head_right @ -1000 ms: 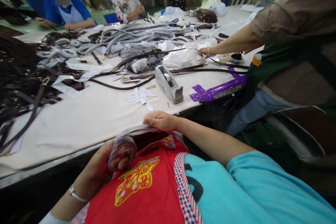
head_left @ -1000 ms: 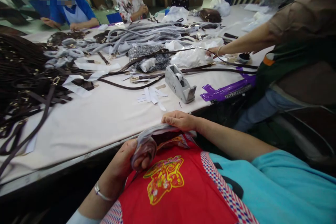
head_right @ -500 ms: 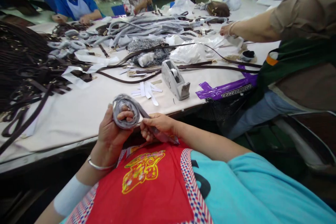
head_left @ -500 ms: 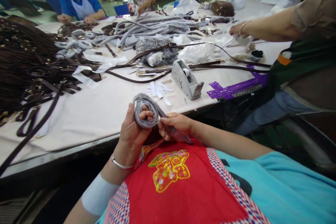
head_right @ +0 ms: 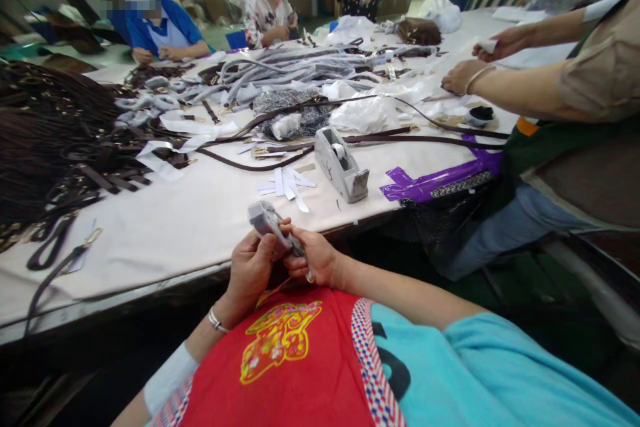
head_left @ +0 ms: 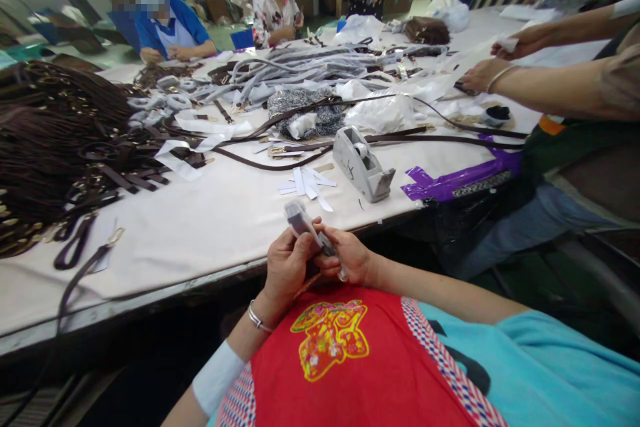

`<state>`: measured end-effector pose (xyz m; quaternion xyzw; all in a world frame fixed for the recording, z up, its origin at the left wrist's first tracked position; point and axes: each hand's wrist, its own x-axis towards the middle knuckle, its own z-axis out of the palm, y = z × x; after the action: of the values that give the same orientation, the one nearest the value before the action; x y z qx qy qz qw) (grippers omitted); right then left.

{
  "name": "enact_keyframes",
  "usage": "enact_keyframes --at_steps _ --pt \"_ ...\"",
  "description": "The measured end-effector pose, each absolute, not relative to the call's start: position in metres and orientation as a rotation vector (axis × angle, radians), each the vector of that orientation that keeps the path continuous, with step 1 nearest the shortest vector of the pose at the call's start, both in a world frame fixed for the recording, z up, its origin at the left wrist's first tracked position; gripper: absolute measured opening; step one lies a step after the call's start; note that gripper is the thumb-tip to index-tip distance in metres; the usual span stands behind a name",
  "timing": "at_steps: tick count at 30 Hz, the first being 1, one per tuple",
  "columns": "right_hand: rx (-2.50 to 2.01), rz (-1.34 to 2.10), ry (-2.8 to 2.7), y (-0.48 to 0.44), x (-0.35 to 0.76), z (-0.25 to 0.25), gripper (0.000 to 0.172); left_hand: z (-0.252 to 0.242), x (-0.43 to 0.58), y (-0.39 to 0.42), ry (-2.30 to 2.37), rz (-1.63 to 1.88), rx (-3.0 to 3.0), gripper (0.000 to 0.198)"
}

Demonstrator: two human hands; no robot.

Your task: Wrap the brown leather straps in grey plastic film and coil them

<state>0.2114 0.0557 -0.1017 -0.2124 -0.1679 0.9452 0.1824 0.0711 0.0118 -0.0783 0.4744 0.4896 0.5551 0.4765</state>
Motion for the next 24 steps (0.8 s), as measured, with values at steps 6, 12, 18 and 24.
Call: enact_keyframes --at_steps 6,12,18,24 --pt "-0.619 2.595 -0.434 0.055 0.208 -0.105 0.029 -0.085 0.069 0.005 1.24 1.356 1.463 0.025" --pt "-0.832 1.899 -1.153 0.059 0.219 -0.092 0.018 -0.095 0.05 -0.006 1.164 1.181 1.505 0.017" --pt "-0.912 0.979 -2.105 0.055 0.246 -0.098 0.038 -0.091 0.034 -0.018 0.746 0.918 0.863 0.046" --pt "-0.693 0.611 -2.501 0.036 0.241 -0.117 0.053 -0.099 0.039 -0.021 0.79 0.742 0.832 0.045"
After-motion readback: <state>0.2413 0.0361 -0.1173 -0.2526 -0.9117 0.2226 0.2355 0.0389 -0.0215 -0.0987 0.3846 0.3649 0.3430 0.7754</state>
